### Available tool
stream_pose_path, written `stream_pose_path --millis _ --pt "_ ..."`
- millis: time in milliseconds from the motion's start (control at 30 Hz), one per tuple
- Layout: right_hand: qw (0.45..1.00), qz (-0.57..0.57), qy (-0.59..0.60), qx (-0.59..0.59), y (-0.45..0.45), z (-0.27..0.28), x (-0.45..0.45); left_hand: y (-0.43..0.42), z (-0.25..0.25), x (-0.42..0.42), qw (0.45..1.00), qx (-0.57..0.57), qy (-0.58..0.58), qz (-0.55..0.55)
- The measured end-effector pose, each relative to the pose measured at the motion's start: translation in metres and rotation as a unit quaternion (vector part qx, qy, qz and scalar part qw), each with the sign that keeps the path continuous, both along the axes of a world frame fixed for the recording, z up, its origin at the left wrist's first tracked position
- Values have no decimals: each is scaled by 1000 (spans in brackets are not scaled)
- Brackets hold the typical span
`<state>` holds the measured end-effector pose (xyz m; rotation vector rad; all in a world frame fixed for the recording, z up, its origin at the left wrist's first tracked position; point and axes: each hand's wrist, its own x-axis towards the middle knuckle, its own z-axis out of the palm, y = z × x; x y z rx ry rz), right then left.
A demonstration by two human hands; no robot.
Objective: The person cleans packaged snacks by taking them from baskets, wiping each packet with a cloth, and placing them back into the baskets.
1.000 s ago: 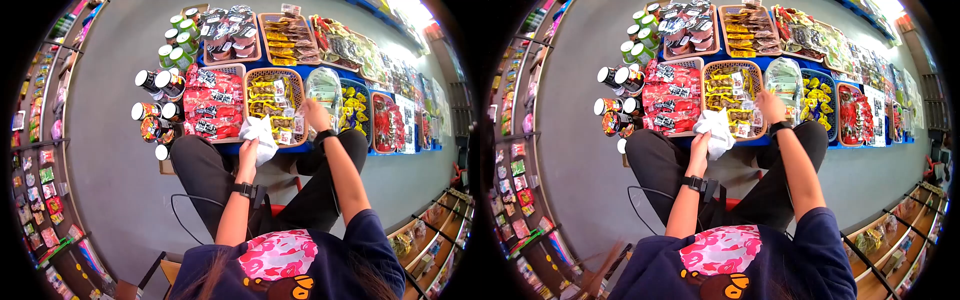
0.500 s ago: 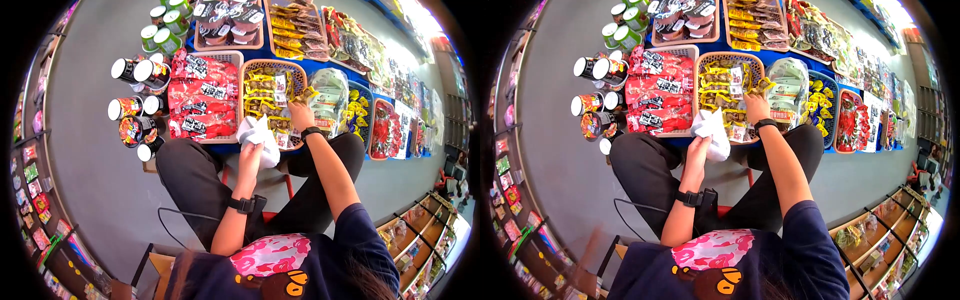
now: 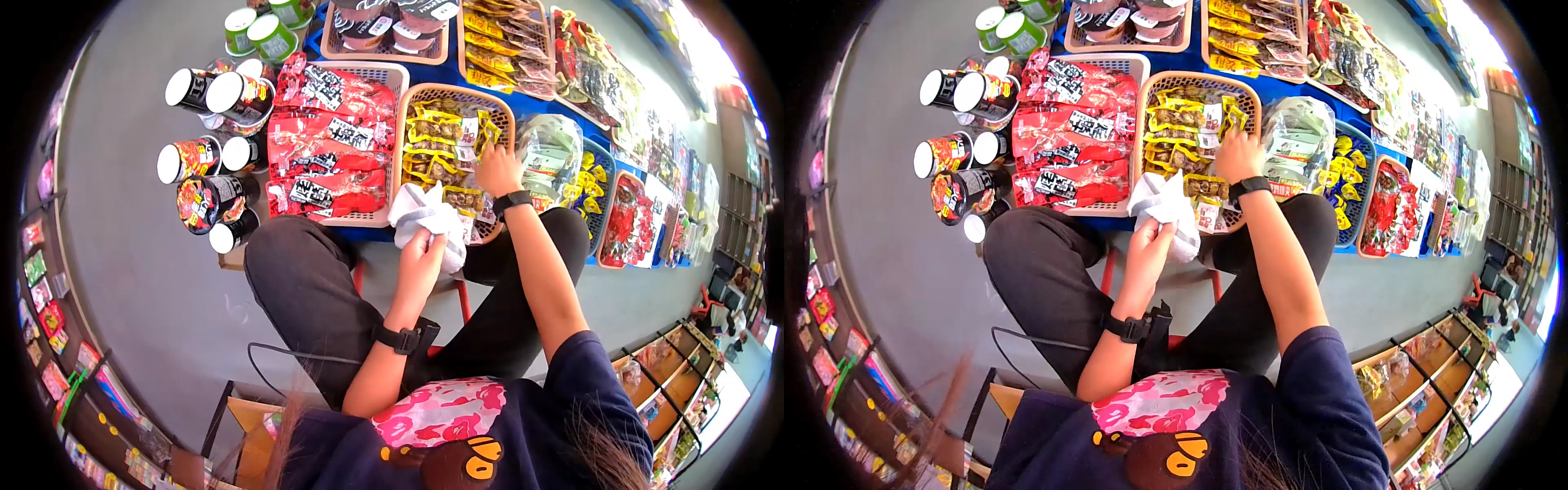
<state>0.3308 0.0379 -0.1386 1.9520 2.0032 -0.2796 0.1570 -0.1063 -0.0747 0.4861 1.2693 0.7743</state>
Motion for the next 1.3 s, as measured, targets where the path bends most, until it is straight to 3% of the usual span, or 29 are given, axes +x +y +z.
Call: stream_pose_path --millis 100,167,200,333,433,500,600,633,733,767,800,900,967,1067,1167,1200,1233,1300 --pt "925 173 195 276 29 -22 -13 4 7 -1 1000 -7 -3 -13" --pt "949 175 169 201 28 -26 -26 5 8 -1 999 26 -27 21" --pt "980 142 107 88 29 -34 -26 4 9 -1 999 26 -24 23" --pt "986 155 11 64 25 -31 -29 10 6 1 996 -22 -61 64" --pt "991 65 115 10 16 -21 -21 1 -2 3 993 -20 -88 79" --pt "987 45 153 8 9 -44 -8 0 -7 6 990 -41 -100 86" --pt "962 32 246 114 -12 -8 -24 1 -1 9 980 20 -106 165" --pt "914 1 342 219 -27 7 -36 3 3 8 966 28 -118 227" --pt "873 -98 469 93 -67 48 -41 9 21 -5 912 106 -192 346" --pt "806 -118 568 116 -88 61 -45 8 30 -10 900 131 -240 341" --pt "789 -86 592 142 -109 75 -44 5 38 -13 901 146 -264 313" --pt "827 -28 551 107 -153 143 -49 -6 24 -14 899 127 -331 256" --pt "803 -57 588 80 -169 174 -55 -16 45 -17 907 138 -321 235" --pt "776 -31 618 119 -183 167 -43 -32 85 -37 915 160 -316 192" --pt "820 45 568 50 -200 228 -51 -52 119 -55 921 163 -313 165" --pt "831 66 551 24 -205 228 -51 -59 123 -57 942 175 -259 127" --pt "829 69 555 25 -211 227 -52 -64 129 -57 956 189 -205 90" --pt "768 30 639 -38 -216 226 -54 -77 129 -63 959 216 -182 30"
